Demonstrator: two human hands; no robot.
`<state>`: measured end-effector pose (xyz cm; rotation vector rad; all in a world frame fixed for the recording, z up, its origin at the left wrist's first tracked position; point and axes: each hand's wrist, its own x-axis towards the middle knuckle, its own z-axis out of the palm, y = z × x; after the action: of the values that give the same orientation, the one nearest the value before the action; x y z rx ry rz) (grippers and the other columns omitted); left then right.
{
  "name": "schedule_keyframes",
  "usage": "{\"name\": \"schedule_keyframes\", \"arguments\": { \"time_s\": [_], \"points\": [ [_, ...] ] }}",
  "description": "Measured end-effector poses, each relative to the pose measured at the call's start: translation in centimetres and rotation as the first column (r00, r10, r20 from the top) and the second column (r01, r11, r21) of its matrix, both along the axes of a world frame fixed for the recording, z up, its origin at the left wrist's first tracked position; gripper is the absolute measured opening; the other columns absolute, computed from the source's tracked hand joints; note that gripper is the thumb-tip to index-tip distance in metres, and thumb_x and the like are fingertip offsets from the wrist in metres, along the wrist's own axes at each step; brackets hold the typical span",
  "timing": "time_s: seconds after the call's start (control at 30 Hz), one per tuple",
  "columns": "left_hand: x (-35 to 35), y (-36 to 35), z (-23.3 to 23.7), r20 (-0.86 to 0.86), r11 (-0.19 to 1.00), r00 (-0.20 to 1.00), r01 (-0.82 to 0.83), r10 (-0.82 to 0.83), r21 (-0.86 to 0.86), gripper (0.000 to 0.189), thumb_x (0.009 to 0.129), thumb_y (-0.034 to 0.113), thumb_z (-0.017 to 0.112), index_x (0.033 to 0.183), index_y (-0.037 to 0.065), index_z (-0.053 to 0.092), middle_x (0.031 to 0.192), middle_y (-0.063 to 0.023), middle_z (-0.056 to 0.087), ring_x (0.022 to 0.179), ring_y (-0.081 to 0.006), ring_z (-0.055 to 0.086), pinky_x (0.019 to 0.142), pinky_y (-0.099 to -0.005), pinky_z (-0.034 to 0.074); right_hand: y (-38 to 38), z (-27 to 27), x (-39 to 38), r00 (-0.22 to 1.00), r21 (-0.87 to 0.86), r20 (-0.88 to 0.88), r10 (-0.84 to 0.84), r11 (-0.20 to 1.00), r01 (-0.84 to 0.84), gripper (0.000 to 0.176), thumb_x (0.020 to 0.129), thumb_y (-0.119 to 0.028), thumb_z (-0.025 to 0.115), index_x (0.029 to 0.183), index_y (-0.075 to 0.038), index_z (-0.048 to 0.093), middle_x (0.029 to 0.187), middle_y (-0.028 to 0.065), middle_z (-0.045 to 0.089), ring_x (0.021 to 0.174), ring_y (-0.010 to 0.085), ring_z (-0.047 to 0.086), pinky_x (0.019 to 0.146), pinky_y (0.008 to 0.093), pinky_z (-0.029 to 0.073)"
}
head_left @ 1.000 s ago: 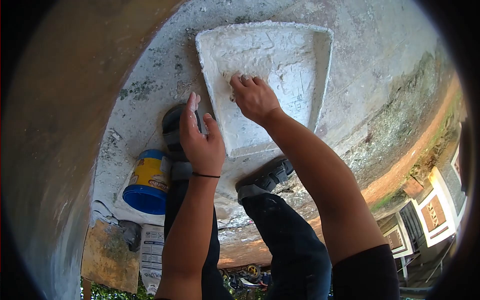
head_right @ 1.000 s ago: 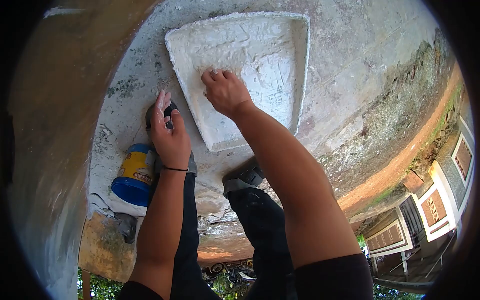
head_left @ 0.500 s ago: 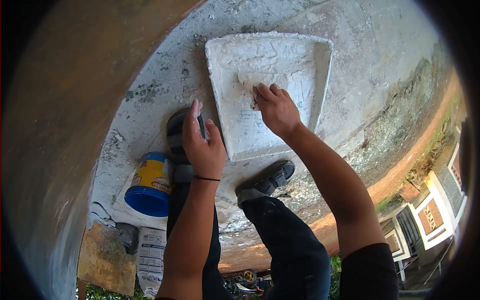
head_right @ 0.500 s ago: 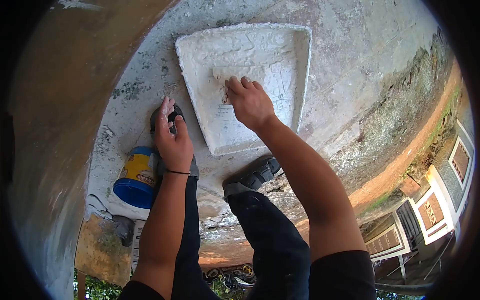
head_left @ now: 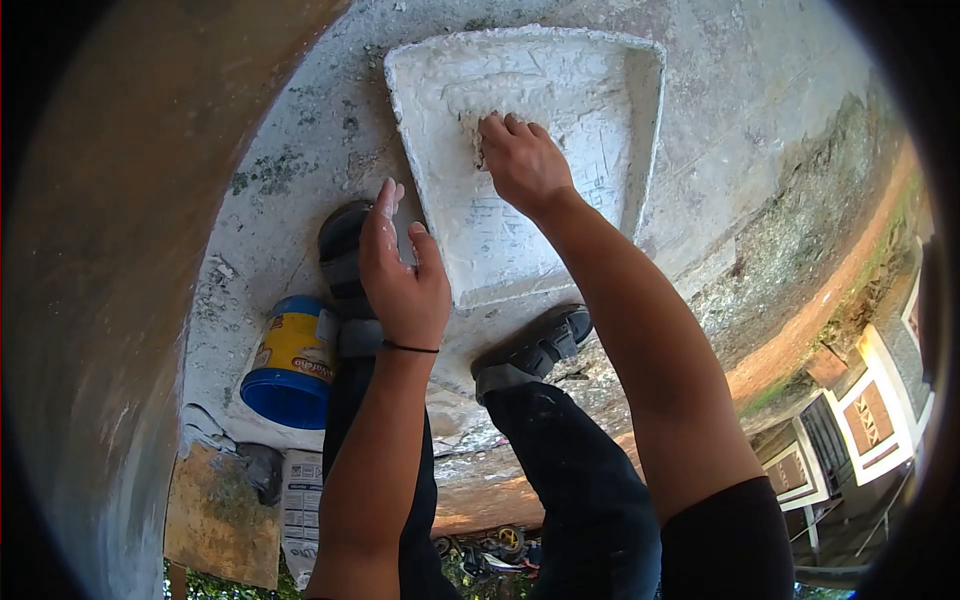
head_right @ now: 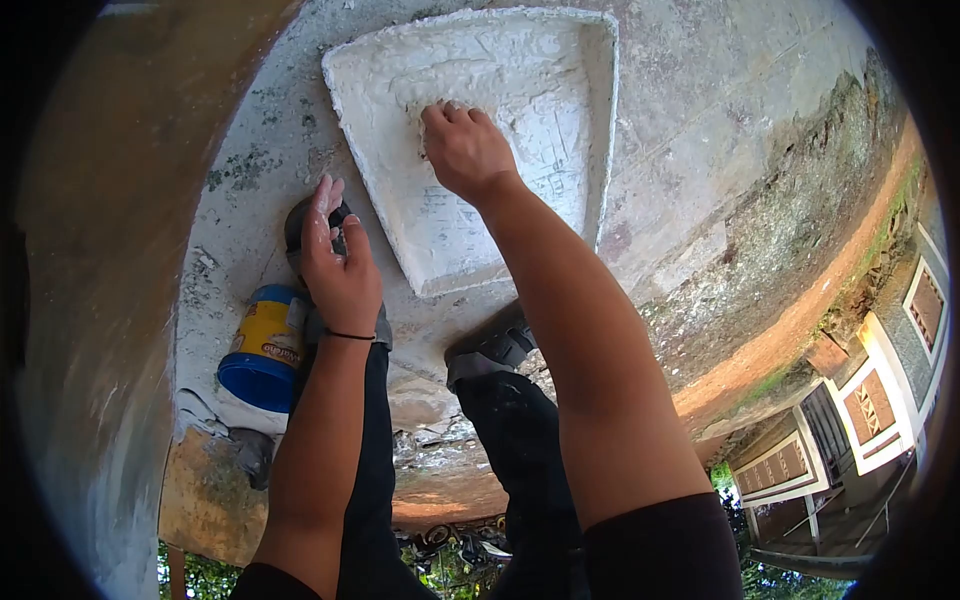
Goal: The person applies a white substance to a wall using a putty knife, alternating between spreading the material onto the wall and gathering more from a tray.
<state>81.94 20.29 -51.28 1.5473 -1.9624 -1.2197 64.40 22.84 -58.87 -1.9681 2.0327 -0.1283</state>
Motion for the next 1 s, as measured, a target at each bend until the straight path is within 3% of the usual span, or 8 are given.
{"name": "schedule_keyframes", "arguments": {
  "time_s": [0.1, 0.27, 0.4, 0.57, 0.63, 0.77, 0.87, 1.0],
  "points": [
    [-0.2, -0.3, 0.1, -0.022, 0.998, 0.999, 0.026, -0.028, -0.054, 0.042, 0.086, 0.004, 0.044, 0.129, 0.000, 0.042, 0.122, -0.0156, 0.054, 0.110, -0.0248, 0.052, 0.091, -0.0361, 0.038, 2.0, 0.7, 0.9, 0.995, -0.073, 0.089, -0.052, 0.996, 0.058, 0.008, 0.078, -0.009, 0.052, 0.078, -0.002, 0.057, 0.092, 0.0080, 0.051, 0.086, 0.0220, 0.055, 0.072, 0.0338, 0.045],
    [-0.8, -0.5, 1.1, -0.037, 0.999, 0.999, -0.019, 0.017, -0.043, 0.042, 0.087, 0.006, 0.043, 0.129, 0.002, 0.043, 0.123, -0.0135, 0.054, 0.111, -0.0226, 0.051, 0.085, -0.0339, 0.039, 5.4, 2.0, 5.0, 0.994, -0.169, 0.106, 0.026, 0.986, -0.007, 0.032, 0.076, -0.013, 0.055, 0.104, 0.003, 0.059, 0.106, 0.0108, 0.053, 0.086, 0.0208, 0.055, 0.073, 0.0317, 0.045],
    [-1.0, -1.1, 1.2, -0.041, 0.991, 0.996, 0.068, -0.074, -0.116, 0.041, 0.086, 0.000, 0.042, 0.127, -0.004, 0.042, 0.118, -0.0204, 0.053, 0.110, -0.0308, 0.053, 0.091, -0.0377, 0.042, 5.9, -1.5, 6.0, 0.999, -0.176, 0.037, 0.029, 0.984, -0.022, 0.033, 0.074, -0.011, 0.055, 0.102, 0.005, 0.056, 0.102, 0.0101, 0.054, 0.081, 0.0207, 0.056, 0.070, 0.0294, 0.046],
    [-1.8, -1.2, 1.8, -0.073, 0.994, 0.995, 0.054, -0.061, -0.090, 0.042, 0.086, 0.000, 0.042, 0.128, -0.003, 0.042, 0.120, -0.0204, 0.052, 0.110, -0.0296, 0.053, 0.092, -0.0379, 0.042, 5.3, -1.8, 3.0, 0.999, -0.170, -0.032, 0.038, 0.985, -0.043, 0.030, 0.074, -0.011, 0.056, 0.101, 0.003, 0.054, 0.098, 0.0088, 0.054, 0.081, 0.0215, 0.056, 0.071, 0.0308, 0.047],
    [-1.8, -1.0, 1.1, -0.079, 0.993, 0.996, 0.035, -0.044, -0.110, 0.042, 0.087, 0.006, 0.044, 0.129, 0.000, 0.043, 0.123, -0.0134, 0.054, 0.110, -0.0211, 0.052, 0.084, -0.0307, 0.040, 4.7, -1.6, 1.3, 1.000, -0.164, -0.027, -0.007, 0.986, 0.002, 0.027, 0.075, -0.013, 0.057, 0.099, 0.000, 0.055, 0.098, 0.0078, 0.054, 0.082, 0.0226, 0.057, 0.073, 0.0315, 0.047],
    [-1.8, -0.5, 1.3, -0.073, 0.991, 0.995, 0.058, -0.068, -0.124, 0.042, 0.086, 0.004, 0.043, 0.129, 0.001, 0.043, 0.123, -0.0136, 0.054, 0.109, -0.0210, 0.052, 0.083, -0.0306, 0.040, 3.2, -0.1, -1.0, 0.996, -0.012, -0.031, -0.086, 0.996, 0.085, 0.017, 0.077, -0.013, 0.057, 0.091, -0.003, 0.058, 0.102, 0.0075, 0.054, 0.086, 0.0232, 0.056, 0.074, 0.0342, 0.046],
    [-1.9, -0.4, 1.7, -0.083, 0.991, 0.993, 0.073, -0.082, -0.108, 0.043, 0.085, 0.001, 0.042, 0.128, -0.002, 0.042, 0.121, -0.0174, 0.053, 0.110, -0.0254, 0.052, 0.088, -0.0347, 0.040, 3.0, 1.7, 0.8, 0.983, -0.110, 0.078, -0.168, 0.978, 0.176, 0.017, 0.077, -0.012, 0.056, 0.090, -0.003, 0.060, 0.103, 0.0090, 0.054, 0.088, 0.0229, 0.055, 0.073, 0.0330, 0.045],
    [-1.8, -0.6, 1.9, -0.093, 0.993, 0.993, 0.062, -0.071, -0.101, 0.043, 0.084, -0.002, 0.041, 0.128, -0.004, 0.041, 0.120, -0.0208, 0.052, 0.111, -0.0297, 0.052, 0.094, -0.0385, 0.040, 3.9, 1.0, 5.3, 0.992, -0.154, 0.093, -0.079, 0.984, 0.093, 0.024, 0.075, -0.013, 0.055, 0.094, 0.001, 0.059, 0.105, 0.0109, 0.053, 0.089, 0.0229, 0.055, 0.073, 0.0318, 0.045]
  ]
}}
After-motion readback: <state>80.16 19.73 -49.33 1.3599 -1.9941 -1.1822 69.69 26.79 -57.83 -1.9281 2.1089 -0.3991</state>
